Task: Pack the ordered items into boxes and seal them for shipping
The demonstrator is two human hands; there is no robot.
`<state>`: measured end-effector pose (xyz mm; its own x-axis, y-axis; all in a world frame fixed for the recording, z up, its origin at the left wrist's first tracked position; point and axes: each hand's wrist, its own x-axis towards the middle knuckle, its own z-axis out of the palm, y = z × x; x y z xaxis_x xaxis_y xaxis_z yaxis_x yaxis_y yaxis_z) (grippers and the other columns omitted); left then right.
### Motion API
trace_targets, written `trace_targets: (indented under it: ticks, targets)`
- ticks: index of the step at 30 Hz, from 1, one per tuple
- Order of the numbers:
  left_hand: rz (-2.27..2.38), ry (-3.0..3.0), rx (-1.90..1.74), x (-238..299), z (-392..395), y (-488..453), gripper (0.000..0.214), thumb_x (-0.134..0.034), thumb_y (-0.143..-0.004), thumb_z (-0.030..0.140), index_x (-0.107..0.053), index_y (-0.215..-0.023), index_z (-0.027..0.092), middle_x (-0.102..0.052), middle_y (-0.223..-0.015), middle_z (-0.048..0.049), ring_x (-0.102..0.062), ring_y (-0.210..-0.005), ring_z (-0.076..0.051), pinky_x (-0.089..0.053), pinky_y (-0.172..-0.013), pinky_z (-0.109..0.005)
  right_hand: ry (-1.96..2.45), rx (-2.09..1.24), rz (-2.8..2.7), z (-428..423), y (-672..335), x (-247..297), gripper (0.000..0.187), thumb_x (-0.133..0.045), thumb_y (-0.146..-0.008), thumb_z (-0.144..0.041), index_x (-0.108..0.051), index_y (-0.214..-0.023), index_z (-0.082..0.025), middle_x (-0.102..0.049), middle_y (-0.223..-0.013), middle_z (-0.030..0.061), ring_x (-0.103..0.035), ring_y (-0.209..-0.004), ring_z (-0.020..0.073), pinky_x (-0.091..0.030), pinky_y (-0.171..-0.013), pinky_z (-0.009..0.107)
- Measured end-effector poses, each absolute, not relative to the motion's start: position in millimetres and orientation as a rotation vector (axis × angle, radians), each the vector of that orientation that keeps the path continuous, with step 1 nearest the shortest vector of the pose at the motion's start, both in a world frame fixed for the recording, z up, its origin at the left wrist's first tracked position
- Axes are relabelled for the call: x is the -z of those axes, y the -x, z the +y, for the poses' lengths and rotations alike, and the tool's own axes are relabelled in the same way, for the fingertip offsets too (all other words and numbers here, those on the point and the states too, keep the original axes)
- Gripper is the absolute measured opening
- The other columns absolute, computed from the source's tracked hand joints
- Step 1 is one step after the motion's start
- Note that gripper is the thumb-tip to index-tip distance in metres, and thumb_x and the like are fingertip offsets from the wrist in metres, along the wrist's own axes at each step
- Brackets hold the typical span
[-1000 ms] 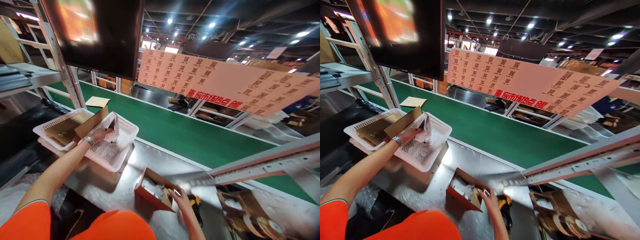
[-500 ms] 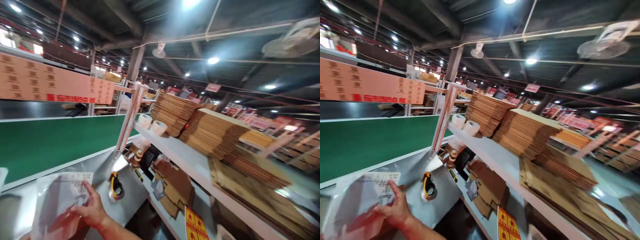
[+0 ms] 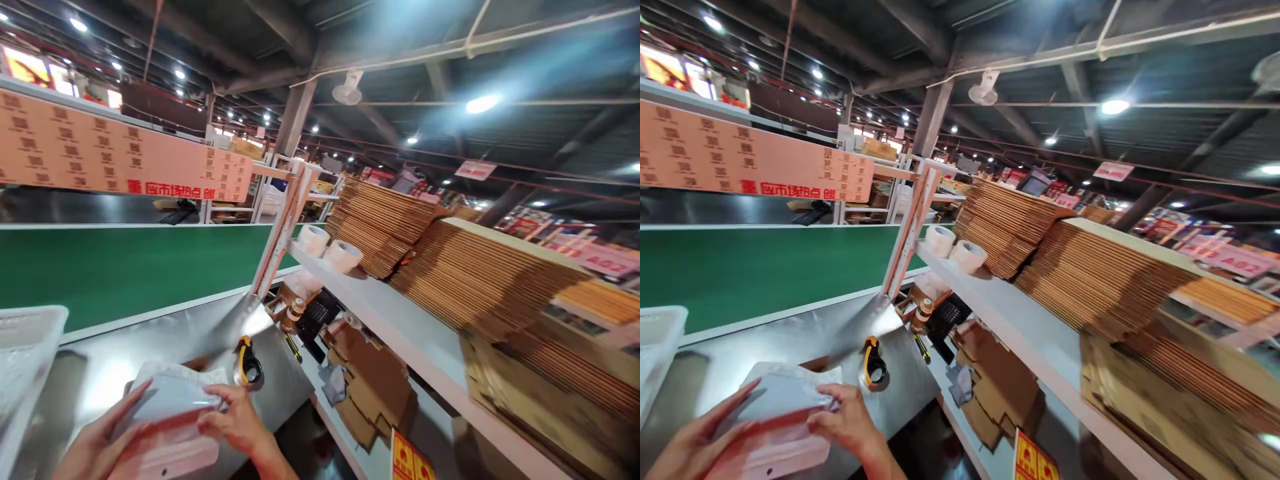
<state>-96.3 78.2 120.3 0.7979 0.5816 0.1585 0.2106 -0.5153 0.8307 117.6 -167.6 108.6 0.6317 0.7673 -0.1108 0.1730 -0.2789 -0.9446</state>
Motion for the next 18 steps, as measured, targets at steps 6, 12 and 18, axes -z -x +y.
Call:
trace_targets:
  ticks: [6, 12, 18]
  targets:
    - [0.557, -2.111, -0.484, -118.8, 62.7, 122.2, 0.063, -0.072, -0.093, 0.083, -0.091, -0.129, 0.035, -0.092, -0.117, -0.0025, -0.089, -0.096, -0.028, -0.071, -0.090, -0.027, 1.805, -0.242, -1.232, -166.8, -131.3, -106.0, 0.022, -0.086, -0.091, -0.022, -0.093, -0.108, -0.035, -0.062, -0.170, 0.0078, -0.047, -0.166, 0.0343, -0.045, -0.133, 0.061]
    - [0.585, -2.347, -0.888, -132.1, 61.6, 138.5, 0.051, -0.059, -0.110, 0.068, -0.088, -0.098, 0.028, -0.082, -0.128, -0.0117, -0.083, -0.110, -0.026, -0.068, -0.092, -0.029, 1.642, -0.503, -1.274, -148.9, -126.1, -126.6, 0.026, -0.073, -0.099, -0.027, -0.086, -0.122, -0.029, -0.088, -0.107, 0.0045, -0.083, -0.098, 0.0213, -0.066, -0.093, 0.034]
    - [0.612, -2.378, -0.562, -161.6, 84.6, 102.9, 0.026, -0.059, -0.113, 0.040, -0.079, -0.113, 0.022, -0.083, -0.108, -0.0077, -0.080, -0.098, -0.024, -0.063, -0.092, -0.034, 1.742, -0.583, -1.032, -106.2, -156.4, -137.0, 0.027, -0.073, -0.095, -0.048, -0.079, -0.101, -0.022, -0.078, -0.087, 0.0015, -0.071, -0.080, 0.0190, -0.056, -0.074, 0.028]
